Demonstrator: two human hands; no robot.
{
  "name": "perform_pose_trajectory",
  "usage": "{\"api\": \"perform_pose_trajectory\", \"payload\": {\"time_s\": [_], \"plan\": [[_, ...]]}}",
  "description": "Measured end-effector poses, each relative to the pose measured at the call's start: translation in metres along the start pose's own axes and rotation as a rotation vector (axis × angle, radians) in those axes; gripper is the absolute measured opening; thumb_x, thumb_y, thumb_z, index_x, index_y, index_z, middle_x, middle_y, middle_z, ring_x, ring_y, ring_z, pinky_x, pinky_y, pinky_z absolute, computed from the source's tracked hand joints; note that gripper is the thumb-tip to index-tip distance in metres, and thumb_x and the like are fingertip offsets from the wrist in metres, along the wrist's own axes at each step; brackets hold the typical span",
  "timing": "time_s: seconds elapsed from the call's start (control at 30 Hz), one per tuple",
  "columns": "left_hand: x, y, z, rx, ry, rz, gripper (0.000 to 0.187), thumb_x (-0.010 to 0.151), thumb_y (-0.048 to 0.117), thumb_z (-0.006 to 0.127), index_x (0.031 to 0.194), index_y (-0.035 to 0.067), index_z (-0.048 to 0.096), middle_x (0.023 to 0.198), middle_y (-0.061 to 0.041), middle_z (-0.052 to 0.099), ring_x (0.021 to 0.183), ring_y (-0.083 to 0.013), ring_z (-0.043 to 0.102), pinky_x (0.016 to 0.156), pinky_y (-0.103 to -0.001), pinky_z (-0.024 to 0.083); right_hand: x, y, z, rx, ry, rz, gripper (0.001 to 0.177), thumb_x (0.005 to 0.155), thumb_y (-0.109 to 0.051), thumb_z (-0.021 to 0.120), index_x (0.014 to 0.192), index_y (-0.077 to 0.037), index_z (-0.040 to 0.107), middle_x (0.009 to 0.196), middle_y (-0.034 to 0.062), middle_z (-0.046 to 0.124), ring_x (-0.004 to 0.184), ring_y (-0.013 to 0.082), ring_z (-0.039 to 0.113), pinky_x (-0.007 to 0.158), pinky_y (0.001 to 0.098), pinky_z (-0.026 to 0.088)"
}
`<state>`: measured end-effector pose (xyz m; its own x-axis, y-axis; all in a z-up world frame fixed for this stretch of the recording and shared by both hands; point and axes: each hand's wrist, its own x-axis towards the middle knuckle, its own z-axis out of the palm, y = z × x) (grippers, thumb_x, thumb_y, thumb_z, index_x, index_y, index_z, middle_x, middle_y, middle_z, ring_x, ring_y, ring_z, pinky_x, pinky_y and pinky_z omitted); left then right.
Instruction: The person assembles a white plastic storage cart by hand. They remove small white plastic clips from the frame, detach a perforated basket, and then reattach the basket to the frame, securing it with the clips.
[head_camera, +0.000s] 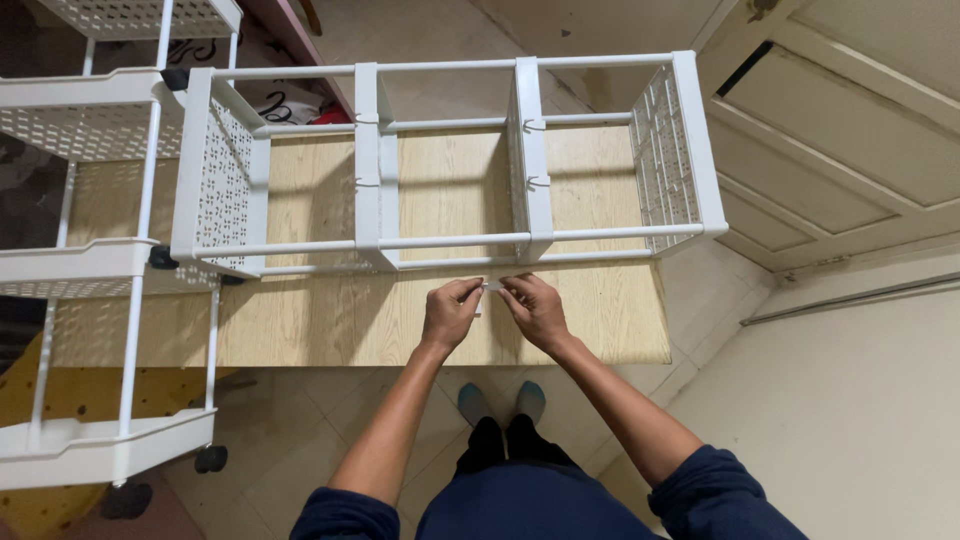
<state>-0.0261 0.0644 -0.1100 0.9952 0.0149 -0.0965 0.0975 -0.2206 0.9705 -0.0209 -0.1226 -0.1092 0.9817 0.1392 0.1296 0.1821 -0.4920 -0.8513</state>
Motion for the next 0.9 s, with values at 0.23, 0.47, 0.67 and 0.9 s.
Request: {"api": "perform_pose_trajectory", "payload": {"time_s": [0.23, 0.47, 0.67, 0.9], "plan": [[0.004, -0.024, -0.012, 0.270, 0.026, 0.019, 0.021, 0.093, 0.017, 0.070, 0.107, 0.006, 0.080, 0.102, -0.013, 0.078, 0.081, -0.0260, 0.076, 0.074, -0.037, 0.059, -0.001, 0.016, 0.029, -0.100, -0.080, 0.040, 0.020, 0.096, -0.021, 0.070, 0.108, -0.006, 0.076, 0.097, 0.0103, 0.073, 0.075, 0.0217, 0.072, 0.068, 0.0335, 0.058], [0.011, -0.053, -0.015, 0.456, 0.047, 0.064, 0.020, 0.091, 0.018, 0.072, 0.108, 0.009, 0.080, 0.098, -0.013, 0.076, 0.090, -0.0299, 0.071, 0.083, -0.039, 0.056, 0.008, 0.032, 0.051, -0.274, -0.178, 0.023, 0.023, 0.098, -0.023, 0.065, 0.112, -0.007, 0.075, 0.102, 0.0105, 0.072, 0.089, 0.0291, 0.069, 0.080, 0.0399, 0.056], [0.015, -0.075, -0.015, 0.551, -0.006, -0.004, 0.020, 0.090, 0.018, 0.071, 0.107, 0.012, 0.080, 0.098, -0.011, 0.075, 0.095, -0.0288, 0.070, 0.087, -0.041, 0.055, 0.004, 0.051, 0.069, -0.287, -0.116, -0.064, 0.019, 0.091, -0.018, 0.069, 0.107, -0.008, 0.075, 0.099, 0.0092, 0.071, 0.093, 0.0315, 0.068, 0.079, 0.0424, 0.055], [0.021, -0.084, -0.011, 0.588, -0.026, -0.134, 0.020, 0.091, 0.019, 0.071, 0.108, 0.016, 0.080, 0.099, -0.008, 0.073, 0.101, -0.0278, 0.067, 0.091, -0.042, 0.053, 0.007, 0.065, 0.079, -0.304, -0.144, 0.000, 0.014, 0.092, -0.018, 0.068, 0.103, -0.012, 0.076, 0.094, 0.0079, 0.070, 0.090, 0.0309, 0.067, 0.076, 0.0435, 0.054]]}}
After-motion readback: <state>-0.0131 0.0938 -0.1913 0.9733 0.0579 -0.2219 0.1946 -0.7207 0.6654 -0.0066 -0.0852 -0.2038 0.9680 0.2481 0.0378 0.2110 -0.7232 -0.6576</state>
